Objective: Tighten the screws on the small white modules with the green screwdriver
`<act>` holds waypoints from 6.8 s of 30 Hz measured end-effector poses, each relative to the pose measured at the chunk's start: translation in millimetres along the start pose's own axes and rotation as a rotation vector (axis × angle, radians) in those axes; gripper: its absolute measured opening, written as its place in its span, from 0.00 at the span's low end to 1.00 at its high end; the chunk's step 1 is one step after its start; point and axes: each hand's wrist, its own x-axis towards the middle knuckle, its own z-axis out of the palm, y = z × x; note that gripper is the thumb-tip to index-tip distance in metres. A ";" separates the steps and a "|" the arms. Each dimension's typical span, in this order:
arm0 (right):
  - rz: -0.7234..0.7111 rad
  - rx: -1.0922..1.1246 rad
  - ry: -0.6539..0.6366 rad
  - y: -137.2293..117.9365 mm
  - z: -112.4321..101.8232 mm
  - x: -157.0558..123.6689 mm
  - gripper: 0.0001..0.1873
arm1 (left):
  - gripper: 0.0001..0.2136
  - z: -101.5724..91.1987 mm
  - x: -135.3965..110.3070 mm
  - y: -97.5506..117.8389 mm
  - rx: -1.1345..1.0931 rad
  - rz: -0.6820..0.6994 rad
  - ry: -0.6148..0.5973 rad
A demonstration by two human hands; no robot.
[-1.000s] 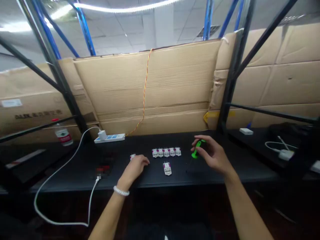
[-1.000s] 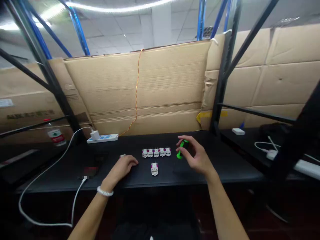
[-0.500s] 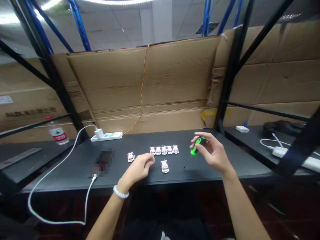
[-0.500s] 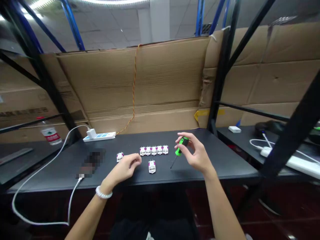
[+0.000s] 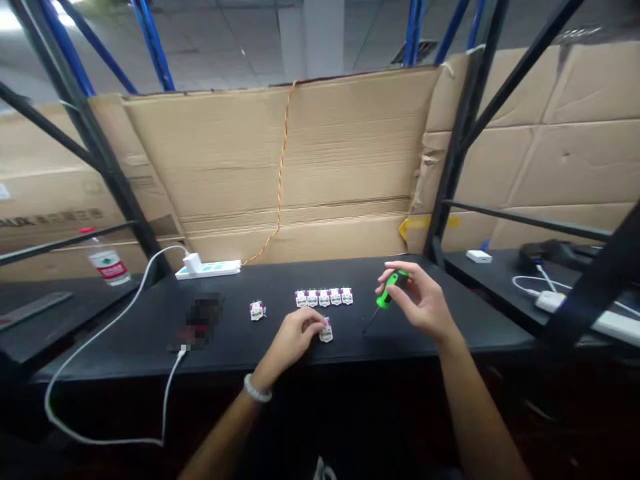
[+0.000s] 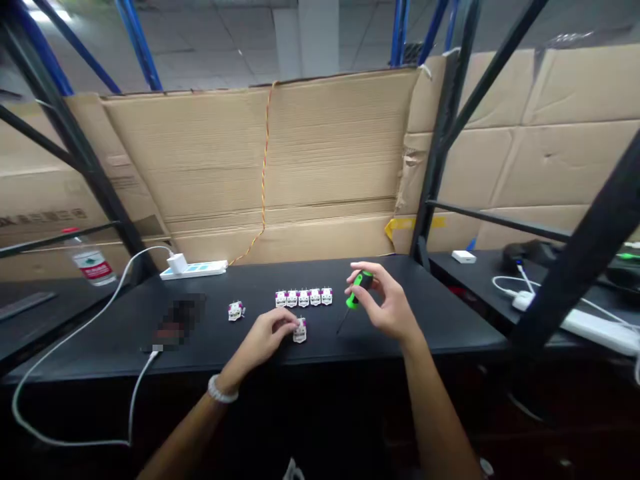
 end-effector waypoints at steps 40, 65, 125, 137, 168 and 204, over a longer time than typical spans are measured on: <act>-0.021 0.153 0.180 -10.3 31.7 6.0 0.24 | 0.06 4.9 -5.1 4.0 0.118 0.118 -0.101; -0.016 0.157 0.200 0.7 72.3 3.7 0.21 | 0.05 9.5 -6.2 6.0 -0.009 0.125 -0.129; -0.029 0.217 0.266 -14.7 85.4 0.2 0.16 | 0.07 14.7 -5.3 3.7 -0.028 0.121 -0.098; -0.010 0.209 0.154 -6.0 82.6 -4.2 0.22 | 0.16 13.6 -0.5 -4.1 -0.012 0.109 -0.123; -0.060 0.023 0.263 -4.8 77.9 -2.1 0.21 | 0.14 14.9 -1.1 -3.3 0.032 0.144 -0.119; -0.048 -0.044 0.232 -13.9 70.6 -13.2 0.17 | 0.17 21.6 -12.0 -4.2 -0.027 0.058 -0.130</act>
